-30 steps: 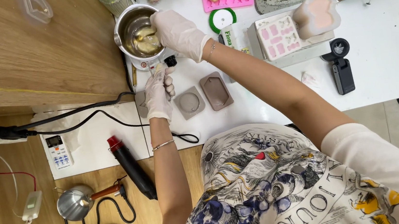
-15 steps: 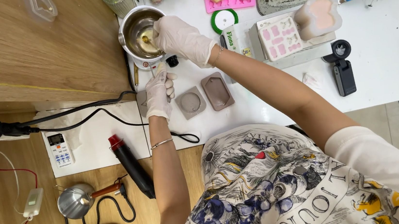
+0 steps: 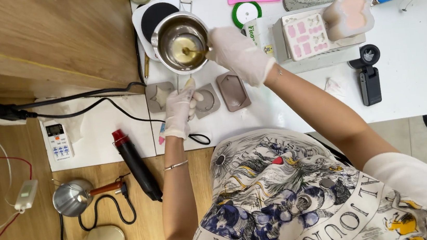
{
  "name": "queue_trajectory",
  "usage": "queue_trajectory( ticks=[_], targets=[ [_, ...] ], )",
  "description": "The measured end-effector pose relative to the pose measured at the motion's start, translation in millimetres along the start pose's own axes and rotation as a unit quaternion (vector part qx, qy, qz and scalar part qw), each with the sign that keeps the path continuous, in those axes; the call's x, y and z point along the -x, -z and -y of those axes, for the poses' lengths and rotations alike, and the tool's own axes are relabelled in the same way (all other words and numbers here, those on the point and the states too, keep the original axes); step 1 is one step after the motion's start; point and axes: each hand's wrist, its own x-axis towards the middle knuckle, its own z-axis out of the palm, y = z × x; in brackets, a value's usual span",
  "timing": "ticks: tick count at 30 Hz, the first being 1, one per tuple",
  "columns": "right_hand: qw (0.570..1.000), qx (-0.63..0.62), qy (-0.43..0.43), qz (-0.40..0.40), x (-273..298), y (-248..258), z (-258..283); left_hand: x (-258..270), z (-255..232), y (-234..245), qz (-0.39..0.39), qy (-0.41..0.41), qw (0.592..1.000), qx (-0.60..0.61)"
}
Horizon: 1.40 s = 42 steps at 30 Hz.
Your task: Pouring melted wax into molds and cleaning small wax pieces.
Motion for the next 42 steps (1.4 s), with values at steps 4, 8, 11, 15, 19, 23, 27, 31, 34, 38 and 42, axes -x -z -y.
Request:
queue_trajectory(
  ticks=[4,8,11,15,19,23,27,31,34,38,42],
  targets=[
    [0.996,0.0,-0.065,0.055,48,18,10,22,12,-4,0.001,0.015,1.0,-0.007],
    [0.995,0.061,-0.061,0.056,79,13,-1,30,32,-3,0.007,0.011,0.999,-0.044],
    [0.993,0.081,-0.067,0.06,98,-1,-20,31,48,-2,0.021,0.015,0.998,-0.058],
    [0.988,0.111,-0.078,0.074,123,-11,-35,35,57,-2,0.032,0.03,0.996,-0.075],
    [0.991,0.081,-0.085,0.057,140,-14,-43,30,67,-4,0.02,0.029,0.996,-0.085],
    [0.993,0.074,-0.095,0.016,154,-18,-54,24,78,-4,0.009,0.006,0.996,-0.092],
    [0.987,0.103,-0.119,0.015,161,-19,-58,22,86,-2,0.017,-0.03,0.994,-0.103],
    [0.991,0.086,-0.103,-0.005,164,-19,-50,24,89,-4,0.021,-0.012,0.992,-0.12],
    [0.988,0.016,-0.152,0.018,165,-13,-33,23,94,-6,0.043,-0.009,0.994,-0.102],
    [0.969,-0.141,-0.195,0.058,174,-16,-25,28,97,-12,0.051,0.016,0.994,-0.099],
    [0.968,-0.131,-0.195,0.091,181,-18,-22,28,104,-15,0.069,-0.003,0.994,-0.085]
  ],
)
